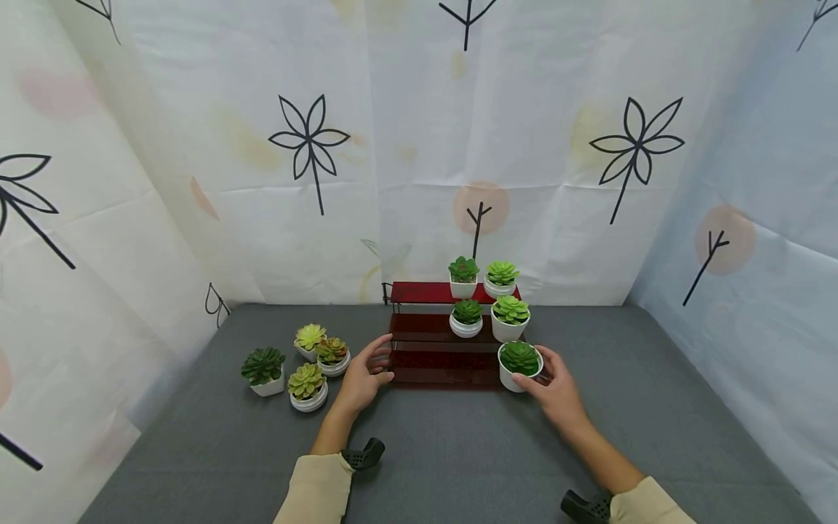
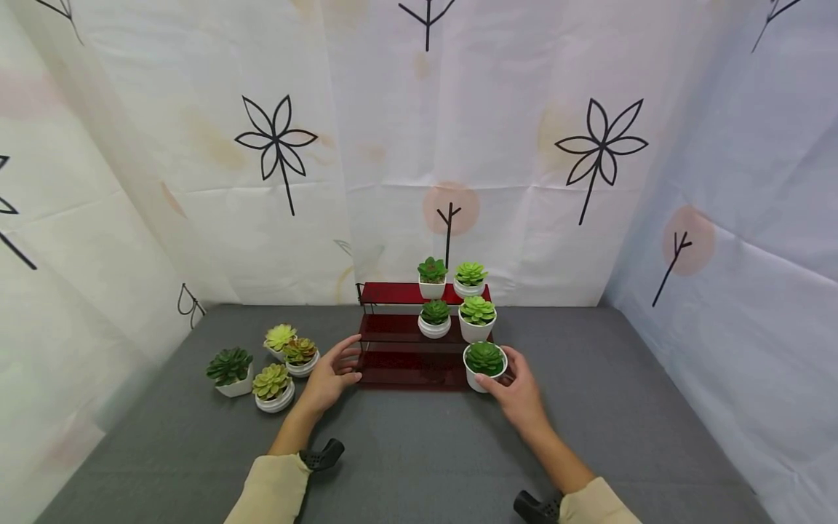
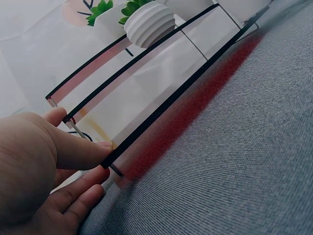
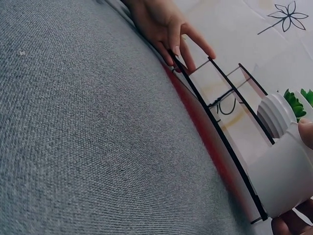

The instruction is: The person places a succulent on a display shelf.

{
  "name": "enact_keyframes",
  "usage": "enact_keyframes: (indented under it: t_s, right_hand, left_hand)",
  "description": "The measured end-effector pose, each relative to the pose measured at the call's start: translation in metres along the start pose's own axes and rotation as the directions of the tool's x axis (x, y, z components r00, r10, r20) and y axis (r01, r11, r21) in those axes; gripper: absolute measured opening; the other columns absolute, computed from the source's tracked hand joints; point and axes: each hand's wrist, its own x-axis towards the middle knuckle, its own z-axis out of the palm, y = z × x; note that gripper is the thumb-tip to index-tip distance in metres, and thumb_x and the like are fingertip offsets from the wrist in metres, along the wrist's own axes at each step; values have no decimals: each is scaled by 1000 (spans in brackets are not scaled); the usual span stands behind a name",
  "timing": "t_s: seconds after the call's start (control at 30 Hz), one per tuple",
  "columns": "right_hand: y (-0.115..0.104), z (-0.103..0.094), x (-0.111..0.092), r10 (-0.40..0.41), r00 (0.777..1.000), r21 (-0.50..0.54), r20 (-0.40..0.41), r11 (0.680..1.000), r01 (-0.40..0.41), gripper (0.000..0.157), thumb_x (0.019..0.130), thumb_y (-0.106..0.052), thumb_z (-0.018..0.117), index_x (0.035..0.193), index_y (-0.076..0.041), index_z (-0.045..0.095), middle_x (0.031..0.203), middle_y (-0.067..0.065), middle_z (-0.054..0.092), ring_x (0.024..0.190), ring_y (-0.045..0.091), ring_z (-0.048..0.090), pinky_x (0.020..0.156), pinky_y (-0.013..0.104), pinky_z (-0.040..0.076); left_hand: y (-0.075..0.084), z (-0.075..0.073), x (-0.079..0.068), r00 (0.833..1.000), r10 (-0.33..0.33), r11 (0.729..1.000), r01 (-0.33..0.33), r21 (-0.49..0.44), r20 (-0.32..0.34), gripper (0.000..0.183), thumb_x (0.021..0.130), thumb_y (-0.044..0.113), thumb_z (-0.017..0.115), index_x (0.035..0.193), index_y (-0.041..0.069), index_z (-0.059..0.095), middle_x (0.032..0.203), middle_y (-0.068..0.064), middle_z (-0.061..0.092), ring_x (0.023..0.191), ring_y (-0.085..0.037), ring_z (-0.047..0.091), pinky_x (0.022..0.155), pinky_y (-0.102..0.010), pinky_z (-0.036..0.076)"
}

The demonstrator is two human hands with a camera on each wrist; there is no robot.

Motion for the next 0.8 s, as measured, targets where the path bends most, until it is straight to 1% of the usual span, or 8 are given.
enact_keyframes:
  t_s: [0.07,0.17,0.3,0.47,0.57,0.8]
  right_hand:
    - [0,1,1,1,1000,-11,5,1000,-1,68,87,-6,72,142,7,34,138,28,48,121,24,49,87,14,43]
    - [0,3,2,-1,1000,-14,9,1000,2,69,87,-6,73,143,7,34,138,27,48,124,30,46,92,23,45]
    - [0,4,3,-9,1000,-5,14,1000,9,70,87,-6,73,143,7,34,139,27,47,125,30,46,96,34,46]
    - [1,4,3,-15,1000,-8,18,1000,15,71,87,-5,73,145,6,33,141,27,45,126,31,46,98,41,44]
    - [2,4,4,-20,1000,-10,17,1000,20,71,87,-5,73,145,6,33,141,27,46,125,31,47,98,40,44]
    - [5,7,6,-37,999,-1,6,999,37,68,85,-3,74,142,6,37,139,25,48,122,27,48,93,29,46]
  left_hand:
    - [0,0,0,1000,-1,1000,1,1,0,68,84,-18,61,146,3,43,134,-31,49,119,-49,48,100,-58,37]
    - [0,0,0,1000,-3,1000,3,4,0,68,84,-17,61,146,4,43,134,-31,49,119,-48,48,99,-58,38]
    - [0,0,0,1000,-4,1000,4,8,-4,68,84,-17,62,146,4,44,134,-31,49,118,-48,49,99,-58,39]
    - [0,1,-1,1000,-5,1000,5,11,-4,68,84,-17,62,146,4,44,134,-31,49,119,-48,49,98,-57,40]
    - [1,1,-1,1000,-9,1000,9,12,-4,68,84,-17,62,146,4,44,134,-30,49,119,-48,49,97,-57,41]
    - [1,0,-1,1000,-13,1000,13,13,-7,67,84,-17,61,146,5,44,134,-30,50,119,-48,49,97,-57,41]
